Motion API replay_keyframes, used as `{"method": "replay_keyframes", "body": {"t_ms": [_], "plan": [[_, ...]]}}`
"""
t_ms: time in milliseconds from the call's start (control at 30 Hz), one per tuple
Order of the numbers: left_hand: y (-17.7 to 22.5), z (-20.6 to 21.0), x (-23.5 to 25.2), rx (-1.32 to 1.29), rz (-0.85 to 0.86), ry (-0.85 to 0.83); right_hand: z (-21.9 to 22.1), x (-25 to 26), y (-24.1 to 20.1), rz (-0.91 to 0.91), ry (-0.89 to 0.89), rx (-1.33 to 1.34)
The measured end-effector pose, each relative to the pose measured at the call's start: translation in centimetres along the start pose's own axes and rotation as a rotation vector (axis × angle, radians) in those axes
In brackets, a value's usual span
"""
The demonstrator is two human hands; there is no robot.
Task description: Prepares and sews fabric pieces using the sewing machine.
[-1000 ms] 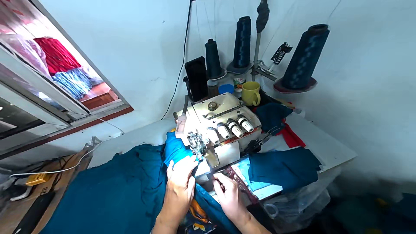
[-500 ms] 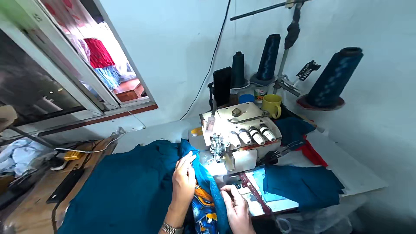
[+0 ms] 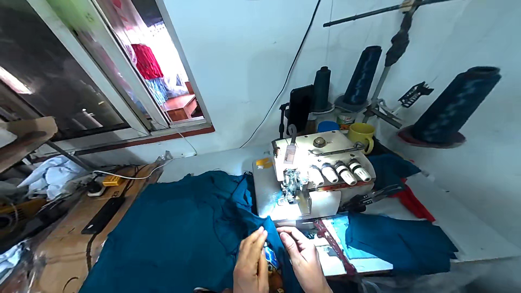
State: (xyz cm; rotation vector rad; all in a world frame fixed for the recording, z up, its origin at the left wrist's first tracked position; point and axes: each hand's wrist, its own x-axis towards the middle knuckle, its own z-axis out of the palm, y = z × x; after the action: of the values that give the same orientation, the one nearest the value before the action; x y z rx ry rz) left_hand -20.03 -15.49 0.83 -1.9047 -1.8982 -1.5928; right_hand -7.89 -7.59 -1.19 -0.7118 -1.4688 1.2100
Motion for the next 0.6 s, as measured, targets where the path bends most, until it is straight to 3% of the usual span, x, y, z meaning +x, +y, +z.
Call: {"method": "replay_keyframes", "body": {"t_ms": [200, 300, 400, 500, 600], "plan": [[2.3, 1.2, -2.3, -0.074, 0.013, -0.185, 0.1, 0.6, -0.7, 0.061, 0.077, 0.004], [2.4, 1.0, -2.1, -0.004, 0.029, -0.252, -1.2, 1.5, -0.5, 0.103, 0.299, 0.025], [2.0, 0.3, 0.0, 0.12, 0.068, -0.149, -2.8, 2.7, -0.2, 0.089, 0.483, -0.06], [0.8, -0.6, 2.5, 0.154, 0.198, -0.22, -2.4, 1.2, -1.2, -0.119, 0.288, -0.15], [-0.7, -0.6, 3.3, 0.14, 0.209, -0.313, -1.4, -0.9, -1.9, -0.282, 0.118, -0.088]]}}
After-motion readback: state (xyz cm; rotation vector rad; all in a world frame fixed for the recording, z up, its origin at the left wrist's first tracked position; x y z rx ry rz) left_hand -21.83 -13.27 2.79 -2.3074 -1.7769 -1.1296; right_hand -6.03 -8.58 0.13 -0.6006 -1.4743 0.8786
